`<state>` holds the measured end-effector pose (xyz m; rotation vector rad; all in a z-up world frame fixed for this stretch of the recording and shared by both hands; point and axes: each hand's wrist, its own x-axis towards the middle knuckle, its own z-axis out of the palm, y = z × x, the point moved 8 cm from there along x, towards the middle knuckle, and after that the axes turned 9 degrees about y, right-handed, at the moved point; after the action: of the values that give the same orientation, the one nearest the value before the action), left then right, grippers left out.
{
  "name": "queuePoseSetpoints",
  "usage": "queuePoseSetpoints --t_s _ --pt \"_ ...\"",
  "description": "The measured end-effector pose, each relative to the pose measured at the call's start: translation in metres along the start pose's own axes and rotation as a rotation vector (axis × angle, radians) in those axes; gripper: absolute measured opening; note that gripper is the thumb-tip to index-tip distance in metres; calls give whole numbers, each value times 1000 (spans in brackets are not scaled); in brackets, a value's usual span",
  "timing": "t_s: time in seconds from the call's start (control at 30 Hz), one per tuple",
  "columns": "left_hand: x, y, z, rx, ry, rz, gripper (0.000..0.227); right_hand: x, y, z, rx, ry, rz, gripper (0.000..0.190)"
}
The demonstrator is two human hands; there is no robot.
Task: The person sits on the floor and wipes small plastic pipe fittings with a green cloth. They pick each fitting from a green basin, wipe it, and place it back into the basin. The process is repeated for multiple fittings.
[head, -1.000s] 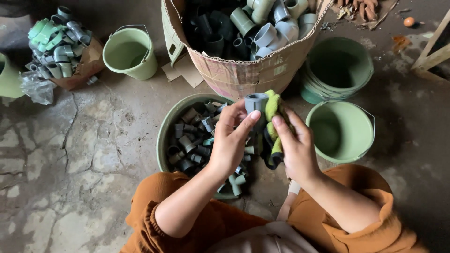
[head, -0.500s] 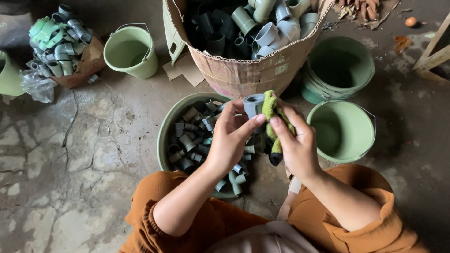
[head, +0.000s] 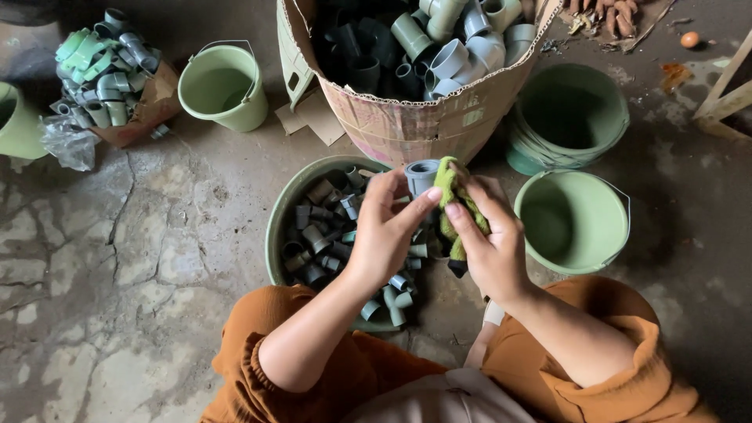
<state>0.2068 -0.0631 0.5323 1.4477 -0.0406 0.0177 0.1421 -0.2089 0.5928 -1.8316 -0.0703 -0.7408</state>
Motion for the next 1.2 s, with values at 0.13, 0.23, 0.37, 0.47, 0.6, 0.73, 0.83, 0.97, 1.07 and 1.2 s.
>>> queuePoseSetpoints --t_s 0.13,0.23,0.37,0.47,0.6,0.73,0.83,0.97,1.07,1.2 --pt "-5 15 7 -40 12 -99 53 -4 27 2 69 -13 115 29" --pt "-8 23 13 -212 -52 -129 43 -9 55 -4 159 54 308 28" --pt "-12 30 18 -225 -56 -96 46 3 21 -5 16 11 73 29" --pt "-10 27 10 -118 -1 -39 50 6 6 -4 -4 5 -2 30" --pt "-14 48 5 -36 6 195 55 10 25 3 122 -63 287 28" --pt "-21 69 6 39 -49 367 57 -17 83 9 580 -21 701 33" --pt "-34 92 12 116 -139 602 47 -40 115 17 856 -55 934 32" --pt "-53 109 23 167 -189 902 32 -37 98 21 1065 33 1133 32" --pt "-60 116 21 129 -176 1034 30 -15 83 10 809 -152 1028 32" --pt "-44 112 5 290 -33 1058 35 15 55 -10 160 -146 338 32"
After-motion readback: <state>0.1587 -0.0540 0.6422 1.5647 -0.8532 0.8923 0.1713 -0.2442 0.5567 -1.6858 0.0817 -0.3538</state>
